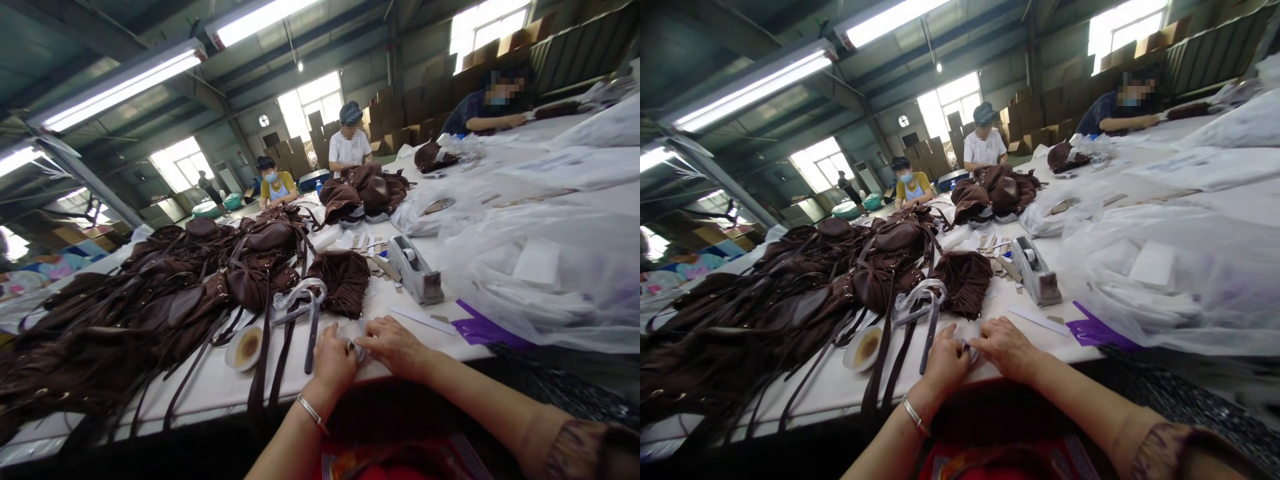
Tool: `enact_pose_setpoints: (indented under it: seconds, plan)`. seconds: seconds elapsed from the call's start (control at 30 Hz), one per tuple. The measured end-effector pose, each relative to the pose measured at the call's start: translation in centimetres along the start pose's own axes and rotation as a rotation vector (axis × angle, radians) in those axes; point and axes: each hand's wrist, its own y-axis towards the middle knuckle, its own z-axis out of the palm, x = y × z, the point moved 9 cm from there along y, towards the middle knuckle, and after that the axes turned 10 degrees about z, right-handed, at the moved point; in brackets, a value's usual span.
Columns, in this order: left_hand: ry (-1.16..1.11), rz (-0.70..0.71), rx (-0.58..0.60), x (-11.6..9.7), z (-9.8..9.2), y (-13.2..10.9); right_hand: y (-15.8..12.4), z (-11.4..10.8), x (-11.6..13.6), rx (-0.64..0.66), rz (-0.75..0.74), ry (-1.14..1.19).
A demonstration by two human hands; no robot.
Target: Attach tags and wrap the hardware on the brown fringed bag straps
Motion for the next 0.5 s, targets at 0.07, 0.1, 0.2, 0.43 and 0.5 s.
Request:
enact_pose_setpoints:
  seconds: [0.07, 0.1, 0.2, 0.43, 0.5]
  plan:
    - [0.001, 0.097, 0.016, -0.3, 0.0, 0.2, 0.8, 0.1, -0.2, 0.043, -0.045, -0.049]
    - [0.009, 0.152, 0.032, -0.6, -0.1, 0.3, 1.2, 0.1, -0.4, 0.061, -0.058, -0.064]
    - [0.044, 0.296, 0.092, -1.0, -0.3, 0.3, 2.3, 0.5, -0.9, 0.074, -0.06, -0.077]
    - [0.11, 0.463, 0.194, -0.5, -1.2, 0.1, 2.8, 1.5, -0.3, 0.063, -0.13, -0.061]
    - [0.114, 0.494, 0.23, -0.5, -1.4, 0.1, 2.8, 1.3, -0.1, 0.063, -0.137, -0.062]
